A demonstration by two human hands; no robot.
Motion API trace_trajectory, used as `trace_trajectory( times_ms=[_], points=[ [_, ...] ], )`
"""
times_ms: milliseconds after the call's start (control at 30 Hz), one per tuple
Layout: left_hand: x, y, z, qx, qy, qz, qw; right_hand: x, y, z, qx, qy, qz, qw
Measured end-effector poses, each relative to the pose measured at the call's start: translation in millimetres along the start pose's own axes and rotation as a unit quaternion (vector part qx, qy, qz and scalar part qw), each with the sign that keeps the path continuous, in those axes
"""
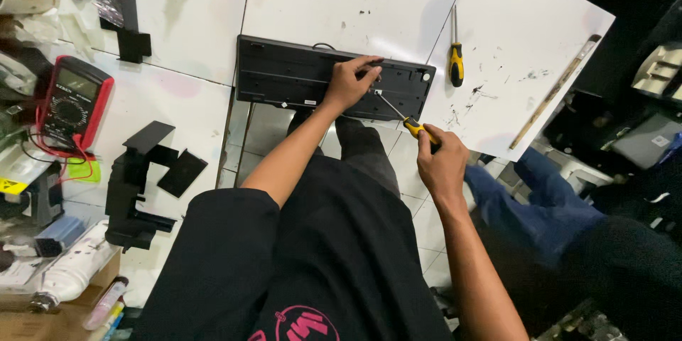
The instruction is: The person uses a screwdriver to remove screws from the back of a black electronic device. They turn the device over and continue unscrewing fasteners while holding it on a cluttered workbench.
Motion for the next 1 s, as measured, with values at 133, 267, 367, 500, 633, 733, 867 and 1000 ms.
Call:
trace_trajectory(
  times_ms=[133,267,367,500,633,733,867,1000],
  points=[
    [-0.5,-1.7,0.5,-0.003,0.006,-0.004,1.000,-0.3,1.0,0.4,0.000,-0.005,0.024,1.000],
    [-0.6,-4.0,-0.8,0.000,0.010,0.006,1.000,0.8,1.0,2.2,0.008,-0.001,0.008,1.000],
    [-0.7,-2.8,-0.9,-0.006,0.014,0.005,1.000,2.8,-1.0,4.5,-0.010,-0.004,-0.001,1.000],
    [-0.5,-1.3,-1.4,-0.010,0.015,0.000,1.000,4.4,-2.7,4.0,-0.049,-0.018,-0.026,0.998],
    [-0.1,-0.4,-1.2,-0.010,0.010,-0.006,1.000,1.7,2.1,2.5,-0.052,-0.017,-0.011,0.998],
    [-0.5,-1.6,0.6,-0.005,0.005,-0.011,1.000,2.9,-0.7,3.2,-0.049,-0.021,-0.017,0.998],
    [0.0,-0.8,1.1,-0.005,0.012,-0.016,1.000,4.0,-2.8,2.4,-0.043,-0.015,-0.014,0.999],
    [-0.7,-1.1,0.6,-0.007,0.010,-0.019,1.000,2.0,0.4,2.0,-0.029,-0.014,-0.012,0.999]
  ],
)
Point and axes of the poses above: each hand's wrist, its own z-axis towards the middle knuckle, its own x-axis out of the palm, y = z × x, the point moved 6 cm from there along z, towards the middle knuckle, and after that the axes turned 3 degrees about y, right-handed, at the moved point
